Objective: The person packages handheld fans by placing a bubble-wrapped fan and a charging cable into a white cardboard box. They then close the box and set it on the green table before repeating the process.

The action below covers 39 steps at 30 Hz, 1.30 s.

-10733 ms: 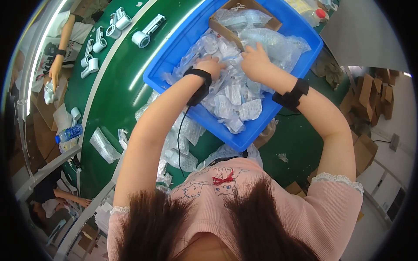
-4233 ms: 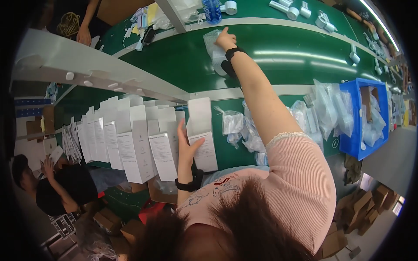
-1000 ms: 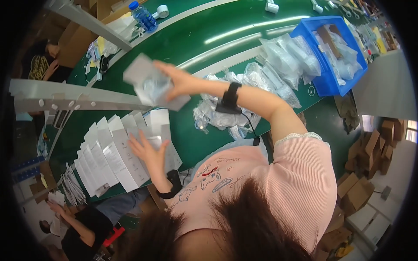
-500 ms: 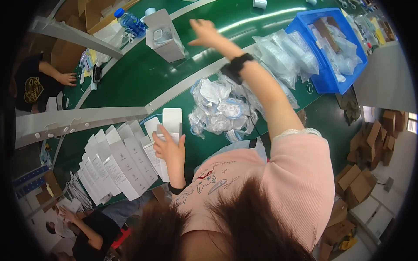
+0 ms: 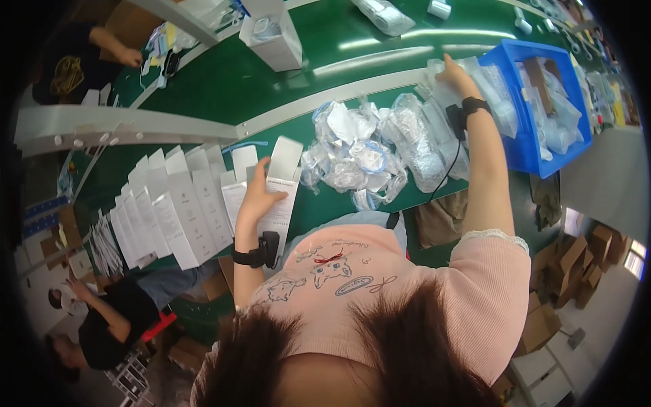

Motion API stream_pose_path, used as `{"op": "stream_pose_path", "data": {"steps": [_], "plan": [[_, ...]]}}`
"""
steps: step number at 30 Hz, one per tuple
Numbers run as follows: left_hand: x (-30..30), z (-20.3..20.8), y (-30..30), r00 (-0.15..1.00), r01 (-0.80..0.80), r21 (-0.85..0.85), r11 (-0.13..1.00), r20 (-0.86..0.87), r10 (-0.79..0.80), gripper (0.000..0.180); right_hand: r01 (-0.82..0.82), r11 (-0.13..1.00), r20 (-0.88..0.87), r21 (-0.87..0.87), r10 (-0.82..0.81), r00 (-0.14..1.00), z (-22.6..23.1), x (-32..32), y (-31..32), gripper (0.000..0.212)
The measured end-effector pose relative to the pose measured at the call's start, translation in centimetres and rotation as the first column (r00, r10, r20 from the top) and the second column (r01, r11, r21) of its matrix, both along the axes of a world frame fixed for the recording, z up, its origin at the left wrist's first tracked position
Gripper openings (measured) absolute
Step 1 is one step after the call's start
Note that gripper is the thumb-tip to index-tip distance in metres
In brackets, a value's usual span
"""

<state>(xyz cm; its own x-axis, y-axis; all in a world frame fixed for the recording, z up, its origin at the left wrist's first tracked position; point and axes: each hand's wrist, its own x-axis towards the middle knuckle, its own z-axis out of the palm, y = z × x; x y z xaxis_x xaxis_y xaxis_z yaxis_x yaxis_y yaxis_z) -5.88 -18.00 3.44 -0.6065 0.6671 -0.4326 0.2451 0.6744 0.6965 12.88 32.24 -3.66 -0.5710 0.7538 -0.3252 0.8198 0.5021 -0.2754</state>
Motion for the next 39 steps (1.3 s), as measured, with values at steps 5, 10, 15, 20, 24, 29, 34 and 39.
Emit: {"op": "stream_pose_path", "data": {"steps": [5, 10, 15, 20, 24, 29, 34, 39], "plan": [[0.5, 7.6, 1.7, 0.986, -0.068, 0.338, 0.939, -0.122, 0.115, 0.086, -0.058, 0.990, -0.325, -0.130, 0.013, 0.946, 6.5, -0.9, -2.9, 0.068], [0.5, 6.1, 2.2, 0.953, -0.061, 0.488, 0.871, -0.230, 0.196, 0.073, -0.271, 0.831, -0.853, -0.485, -0.381, 0.357, 16.0, -5.2, -12.5, 0.048], [2.3, 1.3, 2.5, 0.880, -0.106, 0.512, 0.852, -0.352, 0.320, 0.069, -0.428, 0.613, -0.603, -0.664, -0.778, -0.178, 16.5, -11.9, -27.6, 0.038], [3.4, 1.9, 2.6, 0.851, -0.329, 0.548, 0.769, -0.182, 0.493, 0.071, -0.237, 0.863, -0.837, -0.446, -0.496, -0.229, 13.1, -15.3, -35.0, 0.049], [4.3, 1.0, 2.7, 0.806, -0.302, 0.639, 0.708, -0.226, 0.547, 0.073, -0.247, 0.938, -0.968, 0.242, 0.250, 0.000, 12.3, -13.8, -36.0, 0.047], [3.9, -1.0, 0.8, 0.809, -0.465, 0.690, 0.555, 0.077, 0.582, 0.074, -0.595, 0.615, -0.568, 0.518, 0.767, 0.299, 11.8, -11.6, -34.4, 0.039], [4.6, -1.4, -2.6, 0.848, -0.160, 0.731, 0.664, -0.243, 0.471, 0.070, -0.448, 0.885, -0.852, -0.127, 0.135, 0.507, 4.6, -10.3, -26.8, 0.036], [4.4, 2.3, -3.2, 0.850, -0.121, 0.606, 0.786, -0.346, 0.397, 0.057, -0.416, 0.877, -0.476, 0.240, 0.479, 0.737, -1.9, -11.9, -21.8, 0.039]]}}
